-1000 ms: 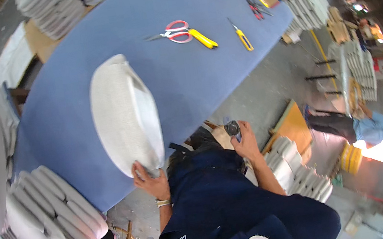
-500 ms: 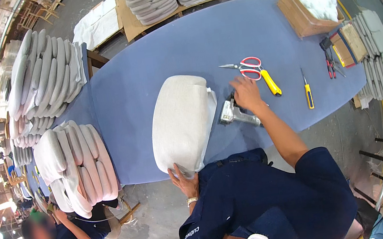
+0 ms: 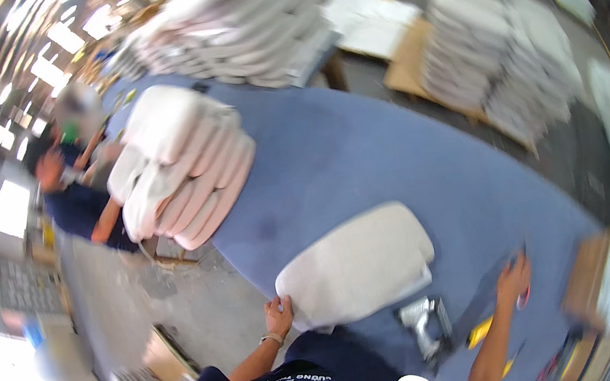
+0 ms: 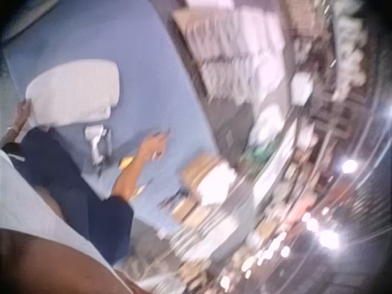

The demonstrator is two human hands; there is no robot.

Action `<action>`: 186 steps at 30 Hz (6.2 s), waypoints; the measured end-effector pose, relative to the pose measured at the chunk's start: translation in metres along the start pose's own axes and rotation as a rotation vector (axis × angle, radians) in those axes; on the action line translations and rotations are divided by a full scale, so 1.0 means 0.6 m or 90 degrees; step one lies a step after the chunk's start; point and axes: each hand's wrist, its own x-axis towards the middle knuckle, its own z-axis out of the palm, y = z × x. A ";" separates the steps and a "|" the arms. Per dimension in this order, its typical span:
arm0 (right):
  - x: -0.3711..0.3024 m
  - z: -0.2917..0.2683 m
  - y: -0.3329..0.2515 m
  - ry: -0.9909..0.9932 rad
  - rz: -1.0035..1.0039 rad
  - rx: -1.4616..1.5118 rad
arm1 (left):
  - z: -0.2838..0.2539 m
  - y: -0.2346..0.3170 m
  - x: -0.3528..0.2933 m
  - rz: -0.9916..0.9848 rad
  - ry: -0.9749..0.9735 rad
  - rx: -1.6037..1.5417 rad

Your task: The person trims excess fabric from a cushion cover using scissors, then uses a staple gun to secure the fabric around the cushion. The person repeatedly staples along the edges and trims remaining fabric with a utility knife.

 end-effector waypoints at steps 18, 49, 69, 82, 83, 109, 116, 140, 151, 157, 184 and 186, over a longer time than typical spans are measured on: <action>-0.053 -0.171 -0.346 -0.378 -0.084 0.296 | -0.160 0.011 -0.002 -0.101 -0.515 -0.037; -0.206 -0.230 -0.388 -0.228 0.142 0.553 | -0.042 0.405 -0.079 0.714 -0.720 0.067; -0.246 -0.244 -0.409 -0.205 0.252 0.716 | -0.027 0.460 -0.095 0.782 -0.651 0.194; -0.263 -0.347 -0.449 -0.109 0.144 0.557 | -0.104 0.457 -0.125 0.813 -0.636 0.107; -0.267 -0.337 -0.442 -0.098 0.138 0.536 | -0.094 0.461 -0.125 0.801 -0.659 0.111; -0.310 -0.267 -0.383 -0.089 0.273 0.809 | -0.016 0.432 -0.161 0.975 -0.494 0.032; -0.320 -0.241 -0.377 -0.104 0.314 0.871 | -0.021 0.438 -0.157 1.042 -0.475 0.104; -0.335 -0.188 -0.355 -0.128 0.317 1.094 | 0.053 0.490 -0.134 0.882 -0.740 0.062; -0.359 -0.216 -0.280 -0.117 0.331 0.936 | 0.019 0.469 -0.194 0.882 -0.480 0.185; -0.399 -0.147 -0.257 -0.249 0.104 0.278 | 0.040 0.454 -0.212 0.923 -0.369 0.233; -0.319 -0.336 -0.260 -0.216 0.102 0.664 | 0.028 0.466 -0.204 0.897 -0.427 0.224; -0.314 -0.332 -0.255 -0.234 0.098 0.647 | 0.030 0.469 -0.204 0.911 -0.416 0.229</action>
